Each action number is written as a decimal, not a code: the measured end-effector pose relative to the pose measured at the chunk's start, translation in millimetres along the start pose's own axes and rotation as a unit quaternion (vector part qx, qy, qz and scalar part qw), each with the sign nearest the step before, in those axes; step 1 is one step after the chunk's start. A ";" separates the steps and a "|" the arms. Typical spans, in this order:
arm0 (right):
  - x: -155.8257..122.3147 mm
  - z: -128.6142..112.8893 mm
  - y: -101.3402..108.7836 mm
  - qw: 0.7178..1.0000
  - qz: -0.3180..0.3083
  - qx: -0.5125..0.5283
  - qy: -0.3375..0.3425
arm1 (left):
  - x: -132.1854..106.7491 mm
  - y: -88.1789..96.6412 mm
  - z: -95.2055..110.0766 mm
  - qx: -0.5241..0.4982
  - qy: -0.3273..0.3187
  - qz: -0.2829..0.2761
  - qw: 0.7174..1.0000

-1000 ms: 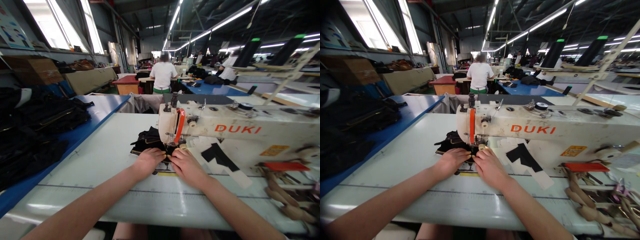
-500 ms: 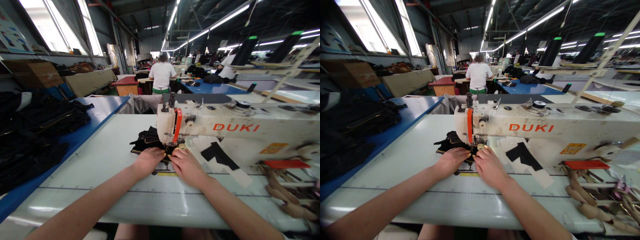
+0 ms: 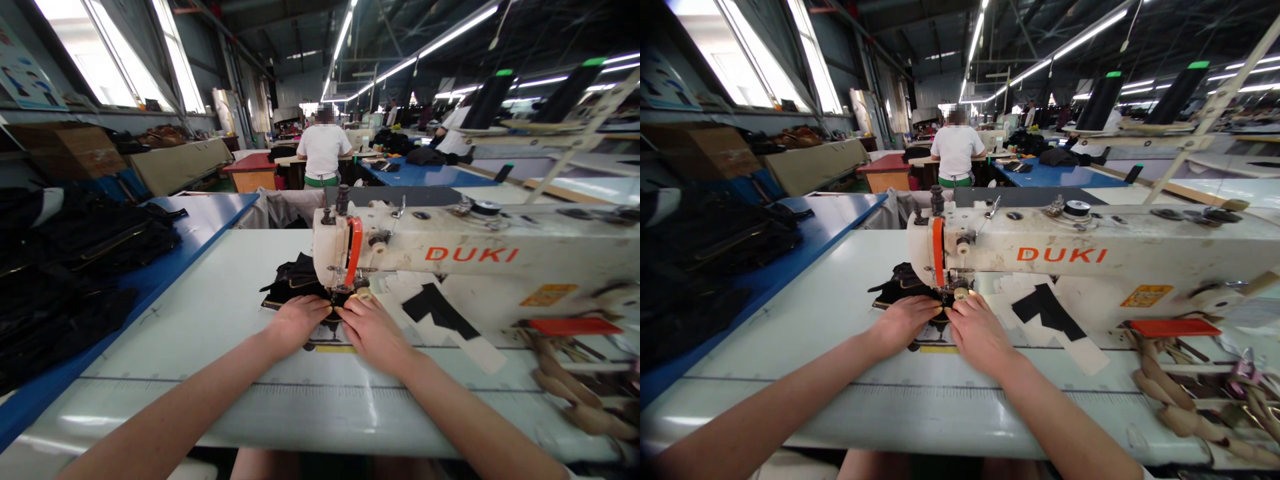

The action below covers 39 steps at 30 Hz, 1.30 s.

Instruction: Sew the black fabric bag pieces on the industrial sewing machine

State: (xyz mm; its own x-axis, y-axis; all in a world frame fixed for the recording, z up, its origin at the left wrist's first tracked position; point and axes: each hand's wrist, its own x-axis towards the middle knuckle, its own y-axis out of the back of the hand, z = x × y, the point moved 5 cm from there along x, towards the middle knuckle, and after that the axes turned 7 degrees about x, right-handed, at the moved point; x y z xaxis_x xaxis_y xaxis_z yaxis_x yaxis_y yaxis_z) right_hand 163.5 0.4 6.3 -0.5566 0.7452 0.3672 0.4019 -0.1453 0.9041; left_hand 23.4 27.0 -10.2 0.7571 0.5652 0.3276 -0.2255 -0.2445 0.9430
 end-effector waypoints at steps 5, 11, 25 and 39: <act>1.4 -1.6 -1.8 1.000 -0.010 -0.002 -0.015 | -0.8 -1.5 -3.1 -0.017 -0.010 -0.002 1.000; 2.0 -2.4 -2.4 1.000 -0.012 -0.012 -0.021 | -0.9 -0.9 -5.8 -0.024 -0.017 0.002 1.000; 8.8 -11.7 4.6 0.994 0.015 -0.096 -0.058 | -0.7 0.1 -5.9 -0.035 -0.017 -0.002 0.999; 1.6 -4.7 4.5 0.999 0.018 -0.037 -0.020 | -0.8 -0.8 -6.4 -0.032 -0.021 -0.009 0.999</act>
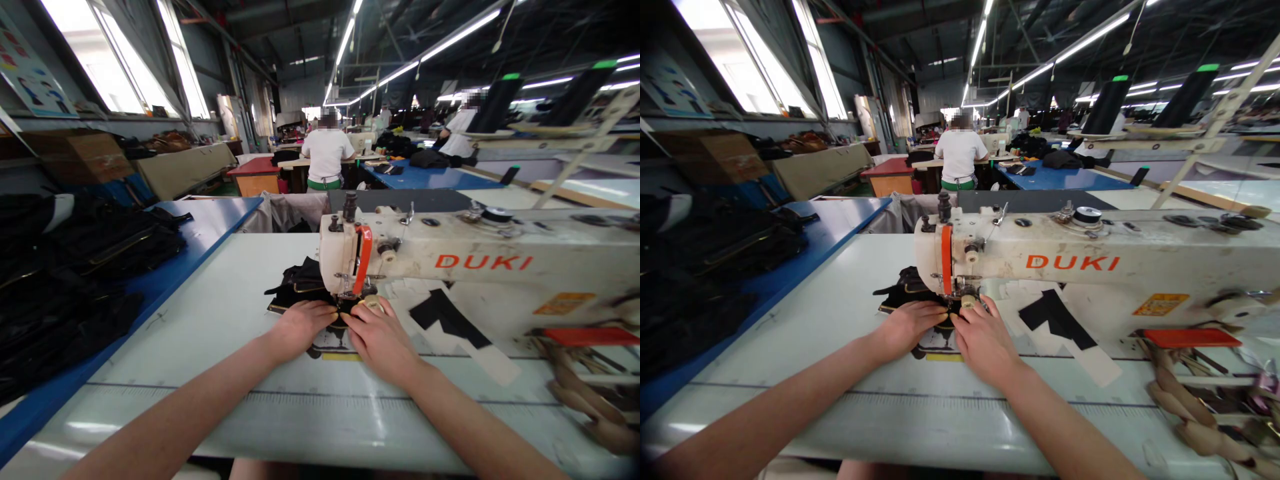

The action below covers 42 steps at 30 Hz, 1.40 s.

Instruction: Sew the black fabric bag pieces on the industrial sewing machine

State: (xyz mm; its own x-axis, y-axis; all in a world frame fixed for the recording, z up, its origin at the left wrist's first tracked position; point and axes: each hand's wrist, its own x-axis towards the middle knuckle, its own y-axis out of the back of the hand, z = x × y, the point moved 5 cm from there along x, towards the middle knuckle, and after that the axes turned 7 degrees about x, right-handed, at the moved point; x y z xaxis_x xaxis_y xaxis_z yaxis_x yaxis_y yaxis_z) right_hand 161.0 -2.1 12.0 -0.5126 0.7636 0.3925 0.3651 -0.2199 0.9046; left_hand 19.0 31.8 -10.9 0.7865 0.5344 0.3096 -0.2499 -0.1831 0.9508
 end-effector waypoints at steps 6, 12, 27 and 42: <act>-0.8 1.9 -2.0 1.000 -0.011 0.003 0.000 | -1.0 -0.5 -0.7 -0.003 0.004 0.004 1.000; 0.5 4.0 -3.2 1.000 -0.009 -0.006 -0.001 | 0.4 -0.4 -1.9 -0.001 0.012 0.002 1.000; -2.8 9.1 -8.8 1.000 -0.011 0.001 -0.006 | 3.4 -1.8 -4.9 0.017 0.015 0.012 1.000; -0.2 8.4 -8.4 1.000 -0.010 -0.017 -0.015 | 6.3 -1.2 -6.8 0.019 0.029 0.006 0.999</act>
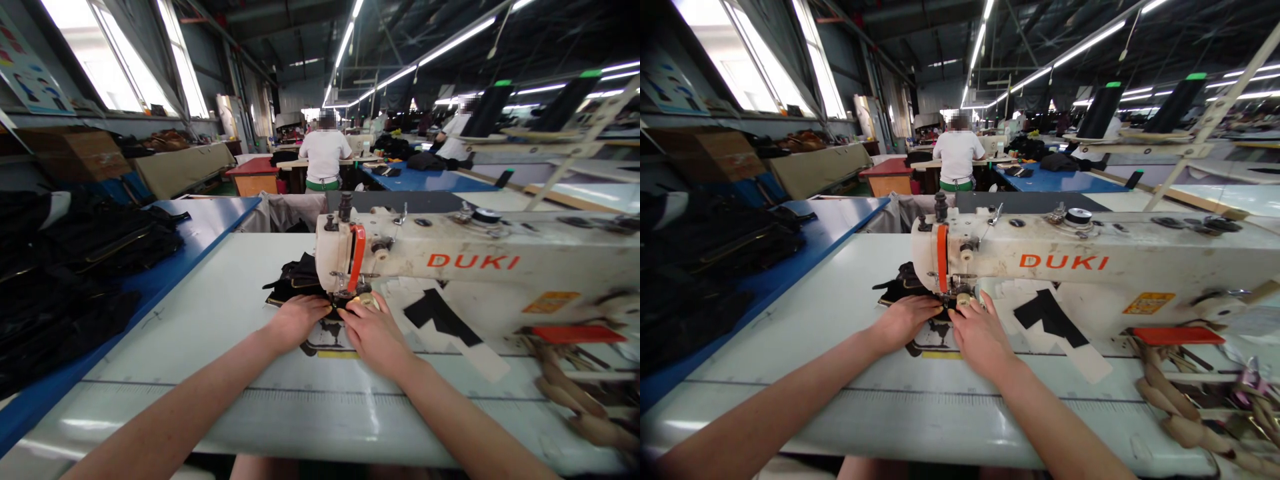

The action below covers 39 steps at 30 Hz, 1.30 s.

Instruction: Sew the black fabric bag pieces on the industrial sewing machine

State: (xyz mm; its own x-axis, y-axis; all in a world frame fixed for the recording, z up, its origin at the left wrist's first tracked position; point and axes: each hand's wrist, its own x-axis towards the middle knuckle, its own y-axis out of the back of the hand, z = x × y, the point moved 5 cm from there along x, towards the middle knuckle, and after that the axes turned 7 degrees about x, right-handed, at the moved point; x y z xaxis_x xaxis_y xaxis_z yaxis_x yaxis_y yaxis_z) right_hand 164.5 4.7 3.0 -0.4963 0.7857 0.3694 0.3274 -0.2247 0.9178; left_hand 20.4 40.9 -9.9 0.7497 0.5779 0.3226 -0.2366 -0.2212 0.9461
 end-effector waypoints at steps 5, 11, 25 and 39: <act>1.1 -0.3 1.2 1.000 -0.001 -0.003 -0.005 | 1.9 -1.0 0.4 0.006 0.001 -0.010 1.000; 2.0 0.1 1.0 1.000 -0.004 -0.003 -0.009 | 3.8 -2.2 0.5 0.011 0.002 -0.006 1.000; -0.1 0.4 0.2 1.000 -0.006 0.006 -0.010 | 0.7 -4.7 -0.3 0.008 -0.007 0.024 1.000; 0.4 0.6 0.8 1.000 -0.006 -0.003 -0.009 | 5.9 -5.0 -0.9 0.039 -0.022 -0.020 0.999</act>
State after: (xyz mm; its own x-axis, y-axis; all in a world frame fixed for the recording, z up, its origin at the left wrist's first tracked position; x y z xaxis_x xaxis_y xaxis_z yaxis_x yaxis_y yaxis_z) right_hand 165.2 5.2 3.8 -0.4854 0.7990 0.3550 0.3170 -0.2175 0.9231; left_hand 25.5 46.1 -12.7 0.7850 0.5521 0.2809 -0.1583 -0.2596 0.9527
